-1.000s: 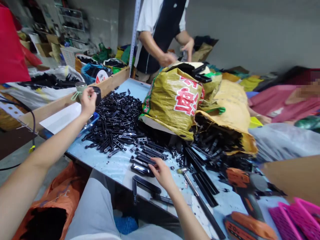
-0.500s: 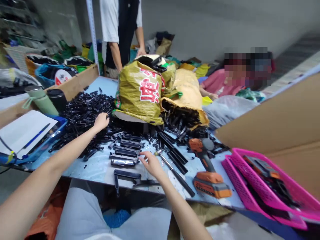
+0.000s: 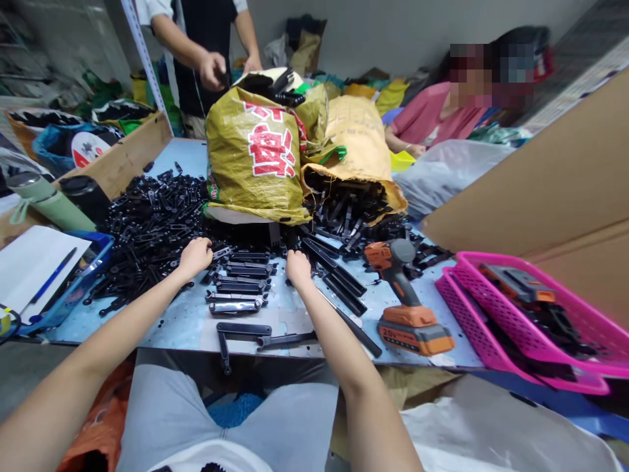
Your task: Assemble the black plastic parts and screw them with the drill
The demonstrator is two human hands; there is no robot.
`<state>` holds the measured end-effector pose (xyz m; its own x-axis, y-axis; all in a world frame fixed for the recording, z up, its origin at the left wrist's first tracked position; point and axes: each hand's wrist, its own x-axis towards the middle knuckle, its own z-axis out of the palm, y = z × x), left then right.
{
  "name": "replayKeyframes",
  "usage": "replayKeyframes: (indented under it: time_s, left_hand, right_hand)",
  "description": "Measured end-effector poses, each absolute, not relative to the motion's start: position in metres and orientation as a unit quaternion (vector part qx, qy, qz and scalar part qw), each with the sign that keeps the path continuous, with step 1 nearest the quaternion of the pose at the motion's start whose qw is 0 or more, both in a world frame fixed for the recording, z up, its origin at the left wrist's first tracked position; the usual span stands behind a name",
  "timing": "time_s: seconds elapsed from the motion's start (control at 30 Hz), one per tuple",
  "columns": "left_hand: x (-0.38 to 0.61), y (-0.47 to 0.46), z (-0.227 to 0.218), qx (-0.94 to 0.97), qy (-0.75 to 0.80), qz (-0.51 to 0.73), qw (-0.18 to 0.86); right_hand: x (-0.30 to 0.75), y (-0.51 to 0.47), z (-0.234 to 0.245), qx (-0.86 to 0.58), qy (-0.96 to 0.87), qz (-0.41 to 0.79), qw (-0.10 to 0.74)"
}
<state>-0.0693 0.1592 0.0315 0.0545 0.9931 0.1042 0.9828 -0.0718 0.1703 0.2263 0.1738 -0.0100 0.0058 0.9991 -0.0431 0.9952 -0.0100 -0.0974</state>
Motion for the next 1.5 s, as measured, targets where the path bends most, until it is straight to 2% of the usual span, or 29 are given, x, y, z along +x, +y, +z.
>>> replayKeyframes:
  time_s: [0.23, 0.43, 0.53, 0.63, 0.8, 1.03, 1.13, 1.3, 1.5]
  left_hand:
    - [-0.065, 0.143, 0.023, 0.767, 0.641, 0.022, -0.011]
    - [-0.094, 0.118, 0.032, 0.706, 0.707, 0.026, -0.039]
    - [-0.114, 0.124, 0.042, 0.669, 0.74, 0.037, -0.066]
    - [-0.119, 0.16, 0.05, 0.662, 0.743, 0.076, -0.051]
    - [-0.114, 0.232, 0.044, 0.621, 0.779, 0.089, 0.002]
    - [-0.123, 0.262, 0.034, 0.586, 0.798, 0.143, 0.006]
    - [-0.135, 0.268, 0.036, 0.565, 0.808, 0.168, -0.014]
    - [-0.161, 0.288, 0.033, 0.555, 0.815, 0.168, -0.016]
    - [-0.17, 0.313, 0.029, 0.572, 0.79, 0.216, -0.049]
  right_hand:
    - [0.237, 0.158, -0.009, -0.662, -0.747, 0.041, 0.05]
    - [0.256, 0.137, -0.016, -0.631, -0.753, 0.052, 0.18]
    - [0.265, 0.129, -0.023, -0.625, -0.754, 0.064, 0.192]
    - [0.265, 0.124, -0.025, -0.631, -0.758, 0.049, 0.157]
    - [0.253, 0.12, -0.014, -0.654, -0.755, -0.047, 0.016]
    - [0.248, 0.122, -0.007, -0.637, -0.767, -0.071, -0.027]
    - [0.251, 0.121, -0.007, -0.649, -0.758, -0.056, 0.042]
    - [0.256, 0.106, -0.007, -0.602, -0.748, 0.082, 0.269]
    - [0.252, 0.057, -0.013, -0.587, -0.715, 0.134, 0.356]
